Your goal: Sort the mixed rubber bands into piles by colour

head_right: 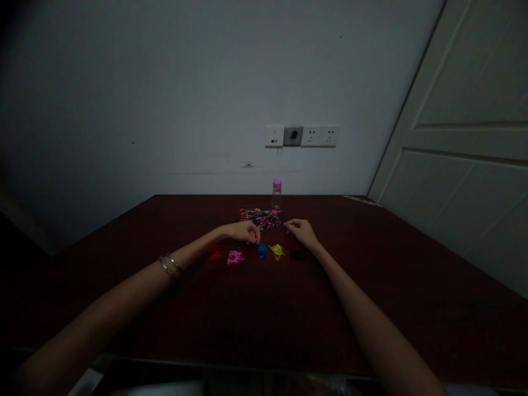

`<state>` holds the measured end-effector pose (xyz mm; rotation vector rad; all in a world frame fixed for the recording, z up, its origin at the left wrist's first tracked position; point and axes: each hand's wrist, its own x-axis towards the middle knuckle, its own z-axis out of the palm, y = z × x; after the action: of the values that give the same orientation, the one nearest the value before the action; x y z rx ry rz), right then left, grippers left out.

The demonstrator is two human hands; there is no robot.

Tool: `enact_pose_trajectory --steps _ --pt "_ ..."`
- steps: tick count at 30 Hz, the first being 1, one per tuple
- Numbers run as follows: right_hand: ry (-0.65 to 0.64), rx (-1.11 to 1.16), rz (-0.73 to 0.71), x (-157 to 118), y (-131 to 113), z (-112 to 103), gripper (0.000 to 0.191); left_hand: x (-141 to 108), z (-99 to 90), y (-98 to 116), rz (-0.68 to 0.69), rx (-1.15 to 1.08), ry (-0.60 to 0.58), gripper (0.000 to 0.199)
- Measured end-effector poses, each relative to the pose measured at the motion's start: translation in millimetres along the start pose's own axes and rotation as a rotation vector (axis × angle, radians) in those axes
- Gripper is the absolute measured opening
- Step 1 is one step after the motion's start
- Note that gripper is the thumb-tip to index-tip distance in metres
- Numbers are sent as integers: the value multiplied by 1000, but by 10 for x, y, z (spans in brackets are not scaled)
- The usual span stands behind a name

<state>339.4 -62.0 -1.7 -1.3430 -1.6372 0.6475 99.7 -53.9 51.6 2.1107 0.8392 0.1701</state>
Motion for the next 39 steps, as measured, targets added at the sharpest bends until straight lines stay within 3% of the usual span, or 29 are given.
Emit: enact_pose_trajectory --steps 6,9,12,18,21,30,39 --pt "1 -8 8 11 13 6 36 56 47 7 32 -13 -54 14" --pt "-7 -6 4 22 34 9 35 74 -3 -103 34 -45 -10 19" --pt "-8 -15 2 30 55 7 36 56 -101 -291 19 -68 167 23" --pt "-18 -47 -9 44 86 9 35 -67 -339 -760 -116 15 739 33" --pt "-23 -89 -13 39 86 12 34 -112 -402 -901 -140 20 869 34" --pt "-34 -284 -94 46 18 37 29 -147 -375 -890 -146 -162 876 35" --pt "-121 -438 -119 222 -52 107 19 -151 -361 -922 -124 -99 882 34"
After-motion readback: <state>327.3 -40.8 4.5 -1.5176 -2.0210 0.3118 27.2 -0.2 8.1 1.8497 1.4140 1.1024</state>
